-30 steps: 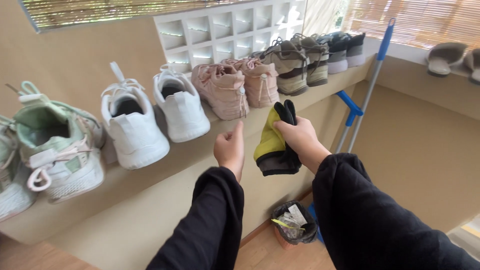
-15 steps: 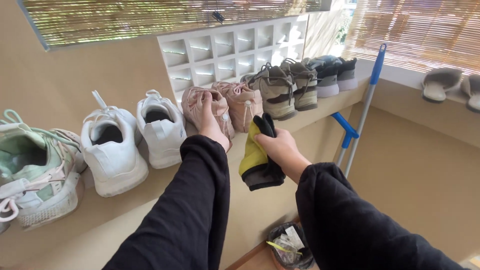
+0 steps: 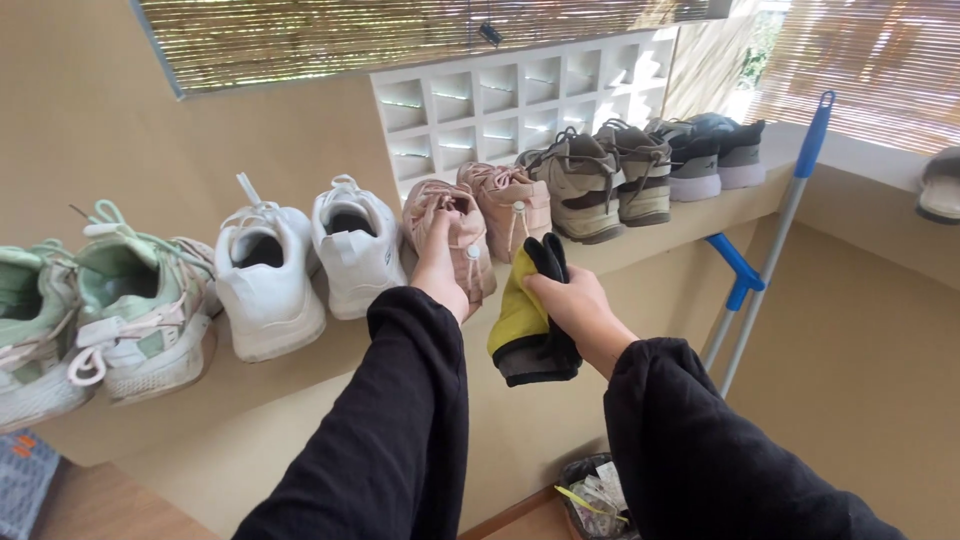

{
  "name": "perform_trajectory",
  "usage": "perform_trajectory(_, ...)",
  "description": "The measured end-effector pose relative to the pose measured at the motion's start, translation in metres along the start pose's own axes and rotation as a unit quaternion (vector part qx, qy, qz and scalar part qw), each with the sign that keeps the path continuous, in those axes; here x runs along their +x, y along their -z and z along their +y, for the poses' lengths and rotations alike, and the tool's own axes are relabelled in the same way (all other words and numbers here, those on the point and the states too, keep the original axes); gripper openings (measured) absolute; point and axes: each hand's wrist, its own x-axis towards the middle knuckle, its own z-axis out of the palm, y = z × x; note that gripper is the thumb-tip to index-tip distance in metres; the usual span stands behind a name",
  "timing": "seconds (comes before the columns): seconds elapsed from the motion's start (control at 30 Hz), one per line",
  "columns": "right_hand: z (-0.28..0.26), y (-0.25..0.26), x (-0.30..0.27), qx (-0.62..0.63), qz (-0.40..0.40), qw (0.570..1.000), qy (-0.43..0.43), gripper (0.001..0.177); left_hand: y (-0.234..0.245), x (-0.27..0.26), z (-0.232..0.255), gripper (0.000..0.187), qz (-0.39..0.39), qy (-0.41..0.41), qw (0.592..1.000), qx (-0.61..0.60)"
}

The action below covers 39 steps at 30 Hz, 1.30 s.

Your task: Cleaning several pairs of sneakers with a yellow cloth on a ledge in an entryway.

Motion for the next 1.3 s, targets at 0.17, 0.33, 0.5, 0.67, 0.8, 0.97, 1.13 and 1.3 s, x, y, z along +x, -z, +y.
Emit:
perform_trajectory(0.17, 0.007, 0.010, -0.003, 0.028, -0.010, 1.000, -0.009, 0.038, 0.006, -0.026, -0.020, 0.078, -0.029, -0.021, 0.999, -0.029)
perform_trajectory(0.33, 0.010, 0.023, -0.006, 0.044, -0.005, 0.999, -0.032, 0.037, 0.010, -0.045, -0.031, 0.079, -0.036, -0.039, 0.998, -0.024)
perform_trajectory(0.5, 0.005, 0.030, -0.013, 0.088, 0.010, 0.994, -0.065, 0.037, 0.006, -0.061, -0.023, 0.083, -0.007, -0.011, 1.000, 0.009)
perform_trajectory(0.67, 0.010, 0.043, -0.029, 0.105, 0.030, 0.990, -0.083, 0.036, 0.018, -0.045, -0.024, 0.081, -0.073, -0.026, 0.997, 0.024)
perform_trajectory(0.8, 0.019, 0.054, -0.035, 0.103, 0.036, 0.991, -0.080, 0.037, 0.029, -0.036, -0.045, 0.077, -0.090, -0.080, 0.993, -0.013)
perform_trajectory(0.97, 0.019, 0.063, -0.051, 0.121, 0.017, 0.989, -0.079, 0.035, 0.035, -0.058, -0.082, 0.074, -0.025, -0.144, 0.989, -0.032)
perform_trajectory(1.13, 0.029, 0.071, -0.062, 0.101, 0.008, 0.992, -0.068, 0.035, 0.052, -0.086, -0.124, 0.076, -0.028, -0.237, 0.971, 0.003)
perform_trajectory(1.3, 0.027, 0.074, -0.073, 0.200, -0.019, 0.979, -0.045, 0.043, 0.067, -0.116, -0.159, 0.084, 0.083, -0.337, 0.934, 0.092)
